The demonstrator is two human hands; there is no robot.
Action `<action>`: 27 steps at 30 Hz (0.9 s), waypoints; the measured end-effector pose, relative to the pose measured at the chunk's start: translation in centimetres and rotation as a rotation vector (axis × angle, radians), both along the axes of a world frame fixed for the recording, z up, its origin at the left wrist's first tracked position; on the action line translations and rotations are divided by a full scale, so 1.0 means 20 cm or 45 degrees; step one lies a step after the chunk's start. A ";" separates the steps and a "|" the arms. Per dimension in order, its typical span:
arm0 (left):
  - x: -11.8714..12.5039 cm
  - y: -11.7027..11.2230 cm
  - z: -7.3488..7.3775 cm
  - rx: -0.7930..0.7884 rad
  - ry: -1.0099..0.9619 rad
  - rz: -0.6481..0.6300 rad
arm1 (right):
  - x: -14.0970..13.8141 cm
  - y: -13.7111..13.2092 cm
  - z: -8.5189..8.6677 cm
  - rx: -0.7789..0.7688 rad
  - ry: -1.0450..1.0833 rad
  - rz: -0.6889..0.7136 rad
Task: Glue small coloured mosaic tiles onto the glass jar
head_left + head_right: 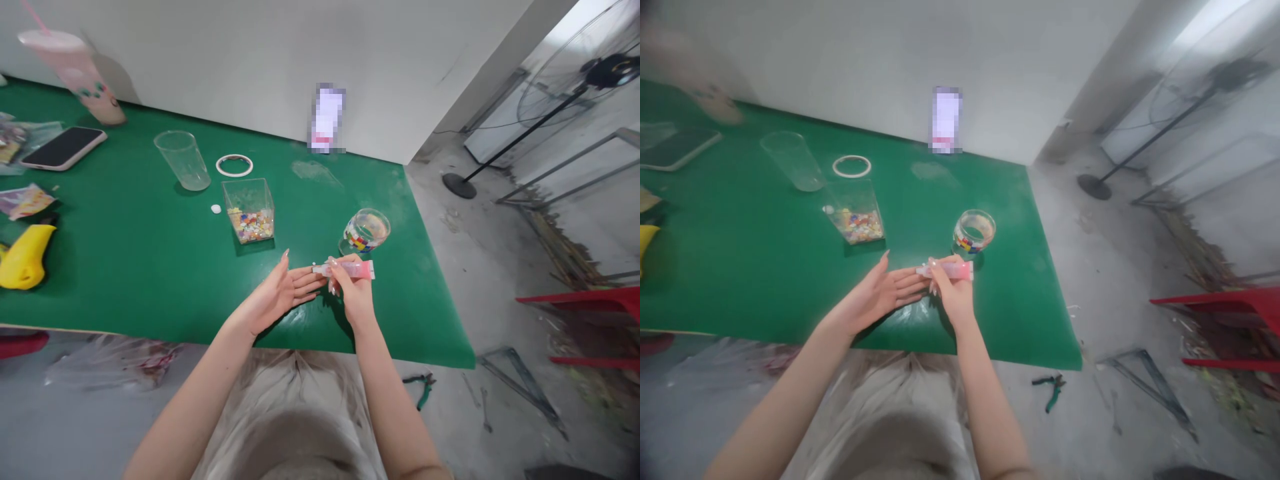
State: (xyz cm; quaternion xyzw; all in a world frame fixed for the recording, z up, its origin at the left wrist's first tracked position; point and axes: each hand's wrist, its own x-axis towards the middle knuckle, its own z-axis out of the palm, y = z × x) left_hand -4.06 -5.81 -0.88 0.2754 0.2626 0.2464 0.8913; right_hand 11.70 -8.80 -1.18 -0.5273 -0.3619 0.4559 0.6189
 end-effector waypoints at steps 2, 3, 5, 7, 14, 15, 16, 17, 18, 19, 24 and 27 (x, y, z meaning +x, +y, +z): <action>0.00 0.00 0.00 0.005 -0.010 -0.003 | 0.00 0.00 0.00 0.024 -0.041 0.042; 0.00 0.00 0.00 0.002 -0.010 0.000 | 0.00 -0.01 -0.01 0.031 -0.058 0.049; 0.00 0.00 0.00 -0.009 -0.009 0.001 | 0.00 -0.01 -0.01 0.050 -0.082 0.047; 0.00 0.00 0.00 -0.018 -0.009 -0.003 | 0.01 -0.01 -0.02 0.080 -0.091 0.047; 0.00 -0.01 0.01 -0.017 0.018 -0.005 | 0.02 -0.01 -0.04 0.139 -0.194 0.047; 0.00 0.00 0.01 -0.016 0.014 -0.006 | 0.02 -0.01 -0.04 0.136 -0.202 0.048; 0.00 0.00 0.01 -0.014 0.011 -0.007 | 0.02 -0.01 -0.04 0.132 -0.208 0.048; 0.00 0.00 0.01 -0.013 0.009 -0.008 | 0.02 -0.01 -0.04 0.126 -0.215 0.047; 0.00 0.00 0.01 -0.013 0.010 -0.008 | 0.02 -0.01 -0.04 0.119 -0.221 0.047; 0.00 0.00 0.00 -0.015 0.011 -0.007 | 0.02 -0.01 -0.04 0.113 -0.226 0.049; 0.00 0.00 -0.01 -0.010 0.003 0.018 | 0.02 -0.01 -0.04 0.087 -0.267 0.054; 0.00 0.00 -0.02 -0.004 -0.003 0.021 | 0.02 -0.01 -0.04 0.076 -0.285 0.055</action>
